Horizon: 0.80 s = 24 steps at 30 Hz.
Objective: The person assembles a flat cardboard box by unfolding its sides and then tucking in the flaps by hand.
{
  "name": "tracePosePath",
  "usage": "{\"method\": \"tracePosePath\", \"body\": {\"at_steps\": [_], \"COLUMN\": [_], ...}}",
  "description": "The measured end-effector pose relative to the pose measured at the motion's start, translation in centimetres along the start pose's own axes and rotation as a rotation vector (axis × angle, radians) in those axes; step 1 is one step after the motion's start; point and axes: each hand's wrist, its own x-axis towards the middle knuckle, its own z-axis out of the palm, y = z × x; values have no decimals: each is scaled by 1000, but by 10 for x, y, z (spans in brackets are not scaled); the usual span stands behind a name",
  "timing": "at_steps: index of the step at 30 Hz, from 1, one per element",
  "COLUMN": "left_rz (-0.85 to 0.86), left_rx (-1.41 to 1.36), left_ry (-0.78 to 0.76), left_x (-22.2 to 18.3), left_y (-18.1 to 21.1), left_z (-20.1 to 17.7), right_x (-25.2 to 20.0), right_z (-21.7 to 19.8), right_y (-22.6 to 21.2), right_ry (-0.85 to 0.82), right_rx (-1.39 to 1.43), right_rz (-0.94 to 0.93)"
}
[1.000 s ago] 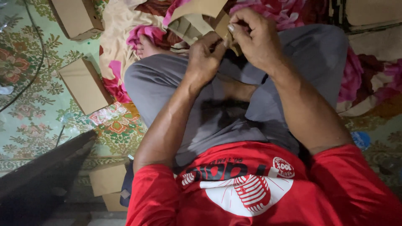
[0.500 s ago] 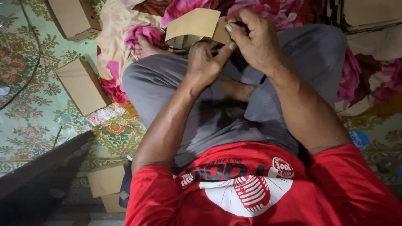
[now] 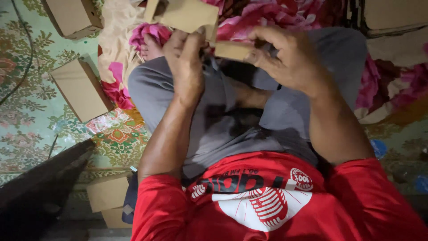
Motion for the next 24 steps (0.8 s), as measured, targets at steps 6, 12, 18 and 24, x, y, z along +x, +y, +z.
{"method": "tracePosePath", "body": {"at_steps": [6, 12, 18, 24], "left_rz": [-183, -159, -132, -100], "left_rx": [-73, 103, 112, 158], "left_ry": [-118, -319, -197, -205], "left_x": [-19, -53, -85, -98], "left_y": [28, 48, 60, 89], "left_z": [-4, 9, -2, -12], "right_x": [-11, -39, -56, -70], "right_z": [-23, -21, -24, -19], "right_y": [-35, -72, -104, -107], "right_ry": [-132, 150, 227, 151], "right_rx": [189, 34, -7, 34], "right_rz": [120, 141, 52, 60]}}
